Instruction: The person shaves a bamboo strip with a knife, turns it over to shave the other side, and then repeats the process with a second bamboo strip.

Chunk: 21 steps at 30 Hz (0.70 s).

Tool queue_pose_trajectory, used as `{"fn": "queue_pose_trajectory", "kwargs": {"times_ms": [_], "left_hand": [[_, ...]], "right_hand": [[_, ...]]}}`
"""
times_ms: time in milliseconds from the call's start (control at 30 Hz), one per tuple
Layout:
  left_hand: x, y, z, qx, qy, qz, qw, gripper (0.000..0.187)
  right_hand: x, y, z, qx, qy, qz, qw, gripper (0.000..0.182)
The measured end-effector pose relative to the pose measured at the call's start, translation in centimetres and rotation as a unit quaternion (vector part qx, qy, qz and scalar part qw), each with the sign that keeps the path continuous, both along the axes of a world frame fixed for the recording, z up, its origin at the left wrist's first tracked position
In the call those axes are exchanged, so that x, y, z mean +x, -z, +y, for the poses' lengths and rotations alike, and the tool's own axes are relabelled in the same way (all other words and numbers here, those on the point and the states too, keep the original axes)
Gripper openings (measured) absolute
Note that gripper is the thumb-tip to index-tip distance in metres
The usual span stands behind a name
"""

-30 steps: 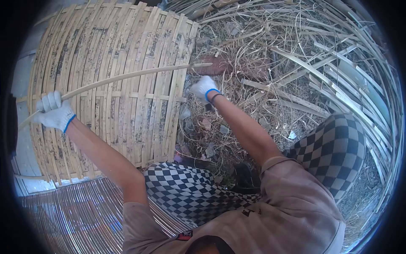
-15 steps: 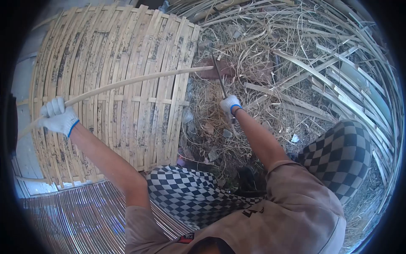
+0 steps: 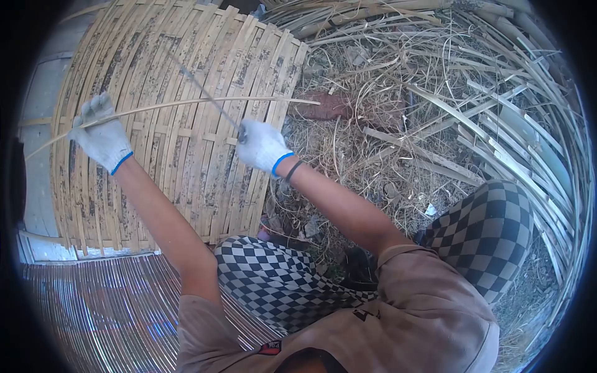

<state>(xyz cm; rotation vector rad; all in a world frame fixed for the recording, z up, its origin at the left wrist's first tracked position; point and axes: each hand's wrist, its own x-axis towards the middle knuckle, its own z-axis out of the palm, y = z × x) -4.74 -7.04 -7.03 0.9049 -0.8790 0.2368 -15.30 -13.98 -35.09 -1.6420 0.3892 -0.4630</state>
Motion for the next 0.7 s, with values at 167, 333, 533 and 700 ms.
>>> {"fn": "queue_pose_trajectory", "kwargs": {"times_ms": [167,333,533,700], "left_hand": [[2.8,-1.4,2.6,0.148,0.237,-0.005,0.96,0.067],[1.0,-1.0,1.7,0.133,0.142,-0.015,0.981,0.07],[3.7,-0.7,4.5,0.097,0.062,0.006,0.993,0.072],[3.6,-0.6,3.7,0.112,0.101,0.002,0.989,0.071]], "right_hand": [[-1.1,-2.4,0.8,-0.055,0.027,-0.081,0.995,0.016],[0.9,2.6,-0.3,0.014,0.015,-0.01,1.0,0.021],[1.9,9.5,-1.3,0.086,-0.004,0.112,0.99,0.026],[-0.9,-0.6,-0.8,-0.047,-0.083,0.075,0.993,0.034]]}}
